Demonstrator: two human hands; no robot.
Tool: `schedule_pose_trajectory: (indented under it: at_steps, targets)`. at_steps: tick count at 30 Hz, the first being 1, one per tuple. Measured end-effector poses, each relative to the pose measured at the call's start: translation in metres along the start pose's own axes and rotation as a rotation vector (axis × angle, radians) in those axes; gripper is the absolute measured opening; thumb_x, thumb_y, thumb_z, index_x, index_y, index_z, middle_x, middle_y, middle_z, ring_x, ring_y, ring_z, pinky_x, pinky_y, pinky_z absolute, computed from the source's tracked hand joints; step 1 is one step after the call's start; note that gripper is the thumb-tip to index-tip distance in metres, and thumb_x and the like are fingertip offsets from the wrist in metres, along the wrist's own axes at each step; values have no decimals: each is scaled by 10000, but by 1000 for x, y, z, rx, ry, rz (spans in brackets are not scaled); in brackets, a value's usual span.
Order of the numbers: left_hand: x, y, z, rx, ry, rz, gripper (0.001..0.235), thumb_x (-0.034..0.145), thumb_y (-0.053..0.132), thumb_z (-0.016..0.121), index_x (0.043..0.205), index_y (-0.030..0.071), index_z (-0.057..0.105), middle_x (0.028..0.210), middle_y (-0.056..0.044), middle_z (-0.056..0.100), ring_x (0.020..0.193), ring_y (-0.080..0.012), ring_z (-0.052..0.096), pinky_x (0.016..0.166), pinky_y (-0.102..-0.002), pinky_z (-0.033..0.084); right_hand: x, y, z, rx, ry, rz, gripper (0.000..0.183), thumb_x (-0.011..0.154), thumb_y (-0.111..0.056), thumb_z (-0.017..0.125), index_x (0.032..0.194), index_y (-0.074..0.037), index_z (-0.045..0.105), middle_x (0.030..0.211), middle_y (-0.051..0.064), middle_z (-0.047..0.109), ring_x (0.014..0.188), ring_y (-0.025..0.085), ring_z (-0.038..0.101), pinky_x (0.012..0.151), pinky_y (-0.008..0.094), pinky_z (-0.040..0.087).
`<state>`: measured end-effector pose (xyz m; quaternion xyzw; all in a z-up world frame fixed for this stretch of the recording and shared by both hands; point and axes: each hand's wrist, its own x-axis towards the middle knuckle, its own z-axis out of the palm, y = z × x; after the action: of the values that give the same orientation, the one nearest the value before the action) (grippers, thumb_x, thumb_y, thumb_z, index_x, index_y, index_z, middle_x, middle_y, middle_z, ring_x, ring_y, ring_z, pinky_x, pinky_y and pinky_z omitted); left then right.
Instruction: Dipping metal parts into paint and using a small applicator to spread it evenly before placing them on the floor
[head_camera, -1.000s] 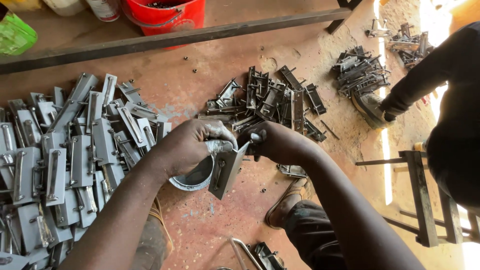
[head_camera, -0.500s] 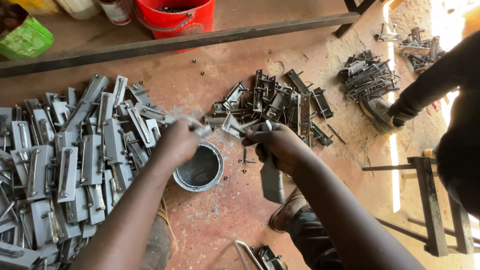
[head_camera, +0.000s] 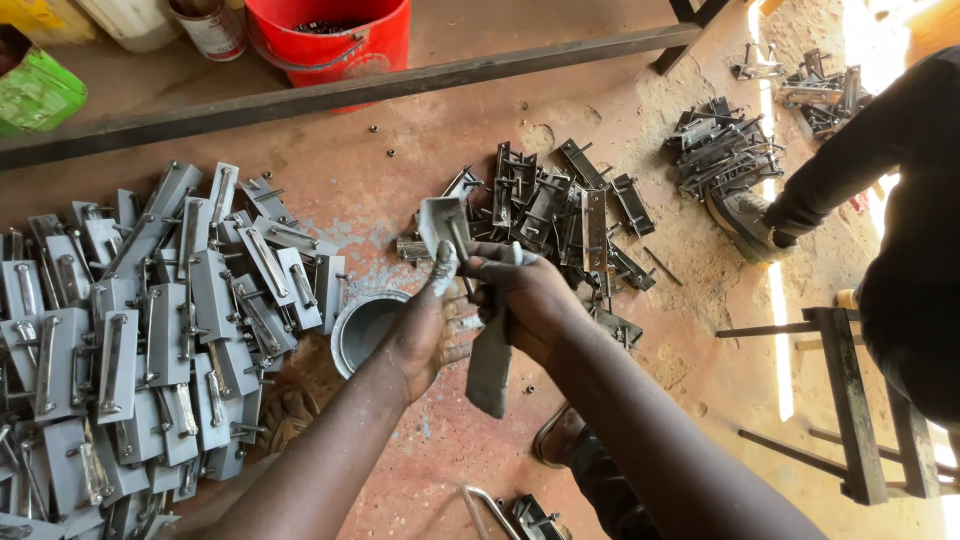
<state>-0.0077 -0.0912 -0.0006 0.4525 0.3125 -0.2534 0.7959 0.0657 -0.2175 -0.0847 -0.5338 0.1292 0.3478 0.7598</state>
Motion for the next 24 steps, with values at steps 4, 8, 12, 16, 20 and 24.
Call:
schedule_pose_trajectory:
  at_steps: [4,8,12,16,20,24]
  targets:
    - [39,-22,-20,-108,56,-26,841,848,745,589,1389,112,471,1190,-63,466,1150,-235,496,966,-400,395,-14,3,22,21,2,11,286,919,-3,670,1192,78,649,864,104,667,612,176,678,470,247,559]
    - [56,-28,-37,-125,95,-6,603,853,647,683,1187,150,613,990,-32,454,956,-222,513,830,-361,435,-2,13,17,-46,-12,-7,283,928,-31,689,1193,68,676,852,130,683,602,190,686,477,269,575]
    - [75,-35,-66,-5,146,-3,667,808,675,746,1174,119,702,799,-10,504,677,-201,641,633,-311,492,-27,-24,31,-403,-7,18,382,974,-208,670,1220,83,654,955,207,706,659,234,710,548,332,616]
    - [52,-3,-89,433,309,31,662,838,575,721,1057,-50,728,755,-204,694,647,-331,761,589,-483,633,-29,-58,12,-732,-52,-71,447,1038,-359,579,1185,54,669,1019,254,717,860,339,708,774,395,599]
    - [39,14,-108,1298,488,-200,840,704,694,592,1239,69,759,1202,-226,734,1228,-415,653,1019,-503,491,-38,-75,4,-1025,51,-132,606,1017,-580,520,960,-3,695,859,207,689,782,351,704,721,443,565]
    - [25,21,-111,1480,460,-405,933,750,702,500,1382,38,670,1410,-252,645,1375,-451,535,1112,-581,386,-36,-60,8,-751,25,-42,569,939,-386,727,1182,120,626,647,195,668,560,260,717,501,297,598]
